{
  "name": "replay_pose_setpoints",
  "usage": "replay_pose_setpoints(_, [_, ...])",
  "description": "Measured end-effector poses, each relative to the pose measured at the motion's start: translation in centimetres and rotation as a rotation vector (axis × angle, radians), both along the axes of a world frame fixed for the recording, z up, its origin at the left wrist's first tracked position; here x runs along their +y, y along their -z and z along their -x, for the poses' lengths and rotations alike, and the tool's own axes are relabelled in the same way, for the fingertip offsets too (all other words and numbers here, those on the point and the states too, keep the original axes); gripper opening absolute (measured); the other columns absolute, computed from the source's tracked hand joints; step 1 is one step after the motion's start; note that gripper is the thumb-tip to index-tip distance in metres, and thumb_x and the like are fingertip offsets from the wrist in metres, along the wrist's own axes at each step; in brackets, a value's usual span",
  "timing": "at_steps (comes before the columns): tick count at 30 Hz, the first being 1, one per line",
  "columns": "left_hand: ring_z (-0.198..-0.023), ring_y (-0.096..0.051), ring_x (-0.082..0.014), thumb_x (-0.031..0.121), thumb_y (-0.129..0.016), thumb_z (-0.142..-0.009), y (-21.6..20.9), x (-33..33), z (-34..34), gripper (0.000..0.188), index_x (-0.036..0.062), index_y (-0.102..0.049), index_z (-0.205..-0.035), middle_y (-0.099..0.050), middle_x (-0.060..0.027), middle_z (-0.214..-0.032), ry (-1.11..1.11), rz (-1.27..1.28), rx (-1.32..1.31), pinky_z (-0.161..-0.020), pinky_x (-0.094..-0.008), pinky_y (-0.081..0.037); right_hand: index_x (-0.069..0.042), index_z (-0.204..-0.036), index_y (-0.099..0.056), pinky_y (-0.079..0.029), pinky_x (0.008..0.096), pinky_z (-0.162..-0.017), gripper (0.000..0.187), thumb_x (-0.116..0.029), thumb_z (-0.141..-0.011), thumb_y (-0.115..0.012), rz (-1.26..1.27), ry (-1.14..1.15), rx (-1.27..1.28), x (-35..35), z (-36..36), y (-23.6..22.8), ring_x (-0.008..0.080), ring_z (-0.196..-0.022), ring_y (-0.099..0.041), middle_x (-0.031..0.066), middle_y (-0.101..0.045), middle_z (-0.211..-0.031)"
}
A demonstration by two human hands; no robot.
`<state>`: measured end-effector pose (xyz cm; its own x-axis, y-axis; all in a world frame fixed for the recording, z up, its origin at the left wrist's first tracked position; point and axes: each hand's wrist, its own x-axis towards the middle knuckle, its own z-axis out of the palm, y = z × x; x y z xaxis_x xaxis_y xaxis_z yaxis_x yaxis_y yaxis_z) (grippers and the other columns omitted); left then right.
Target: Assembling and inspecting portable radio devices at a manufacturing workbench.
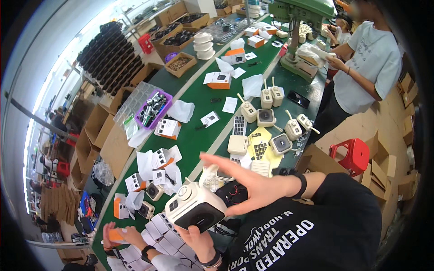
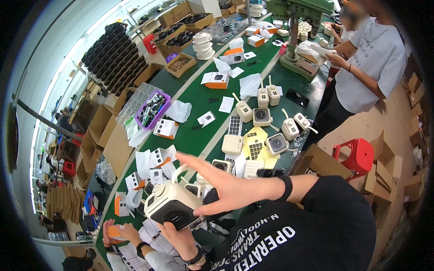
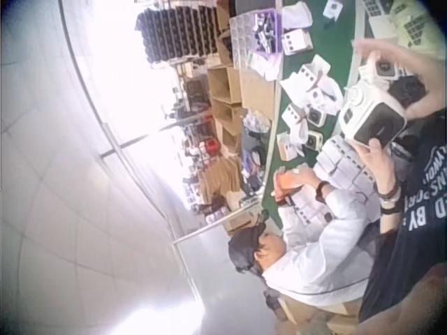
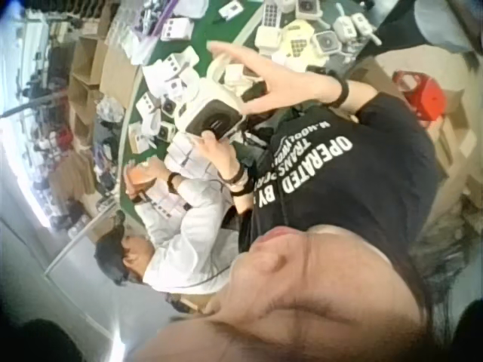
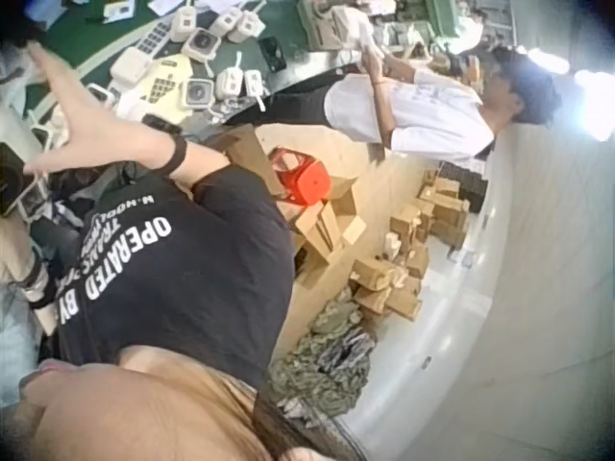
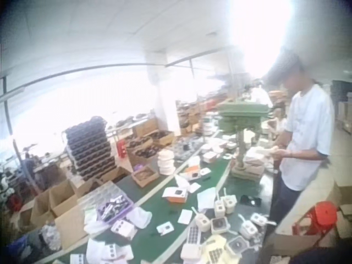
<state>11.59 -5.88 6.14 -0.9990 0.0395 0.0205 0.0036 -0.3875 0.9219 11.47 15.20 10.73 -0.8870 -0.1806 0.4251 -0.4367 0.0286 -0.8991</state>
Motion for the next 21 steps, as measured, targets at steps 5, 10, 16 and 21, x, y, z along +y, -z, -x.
replay_pose_setpoints(5, [-0.115,-0.042,-0.0292,0.043,-0.076,-0.065,-0.6,1.2,-2.5,0.103,0.0008,-0.013,-0.133,-0.036,-0.0198,-0.126,0.020,0.116,0.186,-0.096,-0.0399,-0.036,-0.001,-0.135,-0.024,-0.032,0.0317,-0.100,0.087,-0.005,-0.066,-0.076,0.366,-0.212,-0.227,-1.8,-1.8,1.3,0.0179,-0.117,-0.043,0.0099,-0.043,-0.127])
replay_pose_setpoints(10, [-0.094,-0.051,-0.0263,0.042,-0.077,-0.063,-2.9,-1.5,-2.1,0.084,0.0015,-0.033,-0.121,-0.047,-0.0207,-0.106,0.118,0.466,0.712,-0.079,-0.0353,-0.043,-0.003,-0.130,-0.034,-0.041,0.0311,-0.093,0.076,-0.012,-0.068,-0.076,0.276,-0.283,-0.113,-2.3,-3.5,0.9,0.0170,-0.107,-0.051,0.0099,-0.048,-0.119])
replay_pose_setpoints(16, [-0.086,-0.051,-0.0230,0.042,-0.073,-0.068,-2.9,-1.0,-4.3,0.064,0.0007,-0.046,-0.110,-0.051,-0.0167,-0.094,0.005,0.439,0.644,-0.075,-0.0324,-0.041,0.000,-0.131,-0.032,-0.035,0.0305,-0.098,0.078,-0.003,-0.066,-0.076,0.359,-0.389,-0.388,-2.8,-4.5,0.9,0.0170,-0.113,-0.047,0.0102,-0.048,-0.124])
replay_pose_setpoints(21, [-0.086,-0.049,-0.0213,0.042,-0.068,-0.074,-2.3,0.5,-4.7,0.061,0.0008,-0.043,-0.112,-0.048,-0.0148,-0.096,-0.114,0.310,0.478,-0.076,-0.0322,-0.040,0.000,-0.129,-0.035,-0.039,0.0277,-0.092,0.069,-0.010,-0.072,-0.074,0.455,-0.302,-0.427,-3.2,-4.1,1.8,0.0148,-0.108,-0.049,0.0086,-0.050,-0.120])
